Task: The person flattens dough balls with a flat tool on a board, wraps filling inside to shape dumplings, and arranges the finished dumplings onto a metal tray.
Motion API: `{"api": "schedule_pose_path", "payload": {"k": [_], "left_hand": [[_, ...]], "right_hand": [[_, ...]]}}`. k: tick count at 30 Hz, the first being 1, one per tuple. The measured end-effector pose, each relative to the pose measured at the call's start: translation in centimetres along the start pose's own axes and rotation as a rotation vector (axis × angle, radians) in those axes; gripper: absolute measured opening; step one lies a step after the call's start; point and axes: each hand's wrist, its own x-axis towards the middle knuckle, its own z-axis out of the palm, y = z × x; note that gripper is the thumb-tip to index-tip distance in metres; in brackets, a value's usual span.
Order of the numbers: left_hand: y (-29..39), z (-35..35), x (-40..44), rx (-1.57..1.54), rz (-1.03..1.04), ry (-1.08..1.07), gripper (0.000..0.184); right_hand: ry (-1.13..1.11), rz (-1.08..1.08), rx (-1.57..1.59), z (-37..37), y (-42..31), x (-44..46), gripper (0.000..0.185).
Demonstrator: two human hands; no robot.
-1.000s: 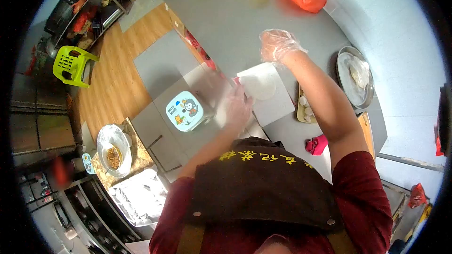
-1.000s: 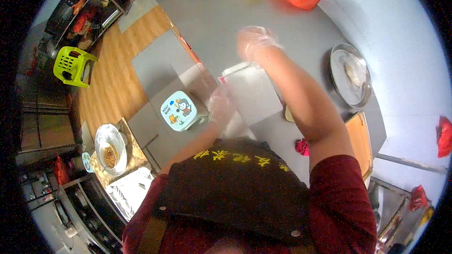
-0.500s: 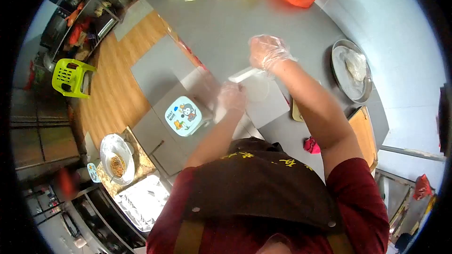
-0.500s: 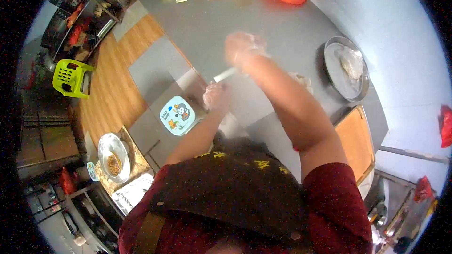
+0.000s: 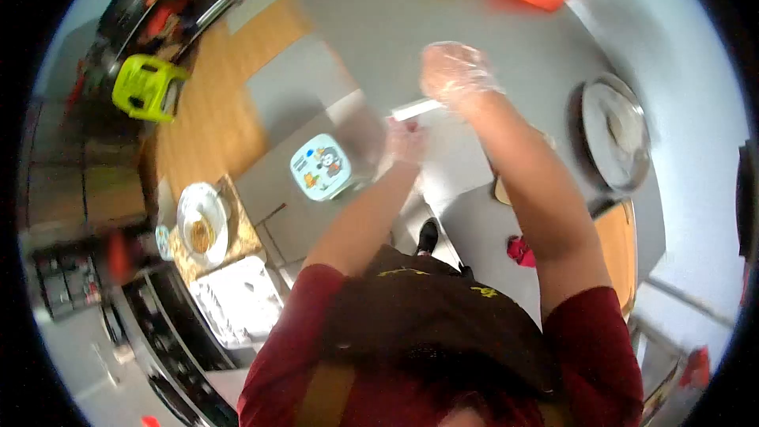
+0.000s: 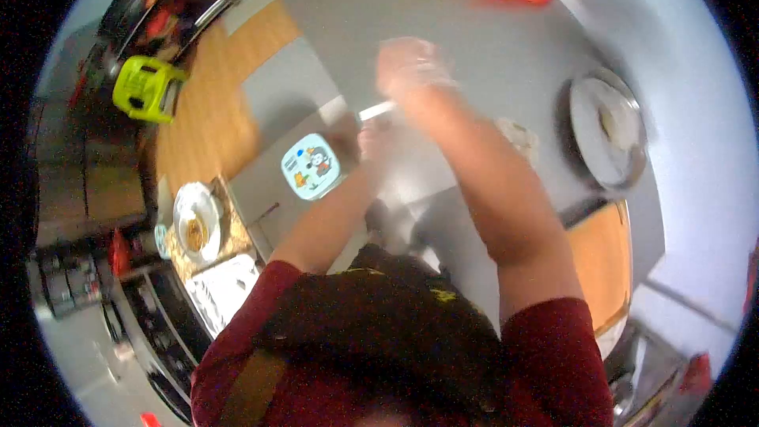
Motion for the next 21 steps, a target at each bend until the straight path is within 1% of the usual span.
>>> {"api": "schedule_pose_path", "payload": {"k": [1, 3, 4, 5, 6, 7, 8, 9, 10, 11, 12, 13, 15, 16, 17, 18, 19, 20, 21], "left_hand": [[-0.4, 0.5, 0.6, 0.089, 0.006, -0.003, 0.046], [-1.2, 2.3, 1.6, 0.212, 0.031, -0.020, 0.042], [-1.7, 3.1, 2.0, 0.238, 0.051, -0.021, 0.040], [-2.2, 4.4, 2.6, 0.294, 0.133, 0.001, 0.037], [-2.7, 5.8, 3.2, 0.353, 0.213, 0.029, 0.035], [-4.5, 10.4, 5.4, 0.139, 0.008, 0.139, 0.032], [0.3, 4.0, 0.4, 0.118, 0.052, 0.037, 0.029], [0.3, 4.8, 0.0, 0.010, 0.050, 0.107, 0.024], [0.2, 5.8, -0.2, -0.098, 0.055, 0.177, 0.021], [1.5, 2.1, -2.6, -0.150, 0.155, 0.167, 0.020], [1.1, 2.7, -2.8, -0.326, 0.188, 0.199, 0.013], [0.5, 3.0, -3.0, -0.507, 0.236, 0.232, 0.008], [-0.1, -1.2, -6.4, -0.756, 0.188, 0.106, 0.011], [-1.4, -2.2, -7.7, -0.767, 0.174, 0.151, 0.011], [-2.9, -3.2, -8.9, -0.783, 0.161, 0.144, 0.014], [-4.6, -4.7, -10.0, -0.799, 0.146, 0.139, 0.016], [-5.8, -9.0, -12.7, -0.824, 0.046, 0.028, 0.019], [-9.6, -8.3, -13.3, -0.932, 0.071, 0.163, 0.017], [-14.0, -6.8, -14.0, -1.031, 0.103, 0.293, 0.016]], "right_hand": [[-0.045, -0.052, -0.040, -0.4, 0.0, -0.1, 0.020], [-0.056, 0.019, -0.086, 1.1, 0.0, 0.4, 0.027], [-0.100, -0.052, -0.067, -0.5, -0.1, -0.5, 0.035], [-0.157, -0.033, -0.149, -0.8, -0.4, -0.4, 0.043], [-0.049, -0.119, -0.186, 1.3, 1.1, 0.4, 0.048], [0.021, -0.160, -0.171, 2.9, 2.2, 1.4, 0.036], [0.119, -0.231, -0.215, 2.1, 1.9, 0.4, 0.039], [-0.080, -0.117, -0.255, 0.2, 0.4, -0.2, 0.043], [-0.034, -0.133, -0.267, 1.7, 2.0, 0.9, 0.046], [-0.093, -0.082, -0.259, 0.0, 0.0, -0.6, 0.048], [-0.065, -0.018, -0.195, 0.5, 0.6, -0.3, 0.042], [-0.089, -0.073, -0.244, 0.9, 0.8, -0.7, 0.042], [-0.064, -0.126, -0.246, 2.7, 2.4, -1.5, 0.042], [-0.042, -0.153, -0.233, 3.9, 3.8, -2.1, 0.043], [-0.032, -0.168, -0.209, 5.6, 4.9, -3.1, 0.043], [-0.135, -0.078, -0.136, 5.4, 2.6, -6.3, 0.045], [-0.065, -0.132, -0.153, 9.0, 4.5, -7.8, 0.046], [0.007, -0.185, -0.172, 12.6, 6.2, -9.2, 0.049], [-0.228, 0.010, -0.305, 12.9, 2.6, -12.0, 0.054]]}}
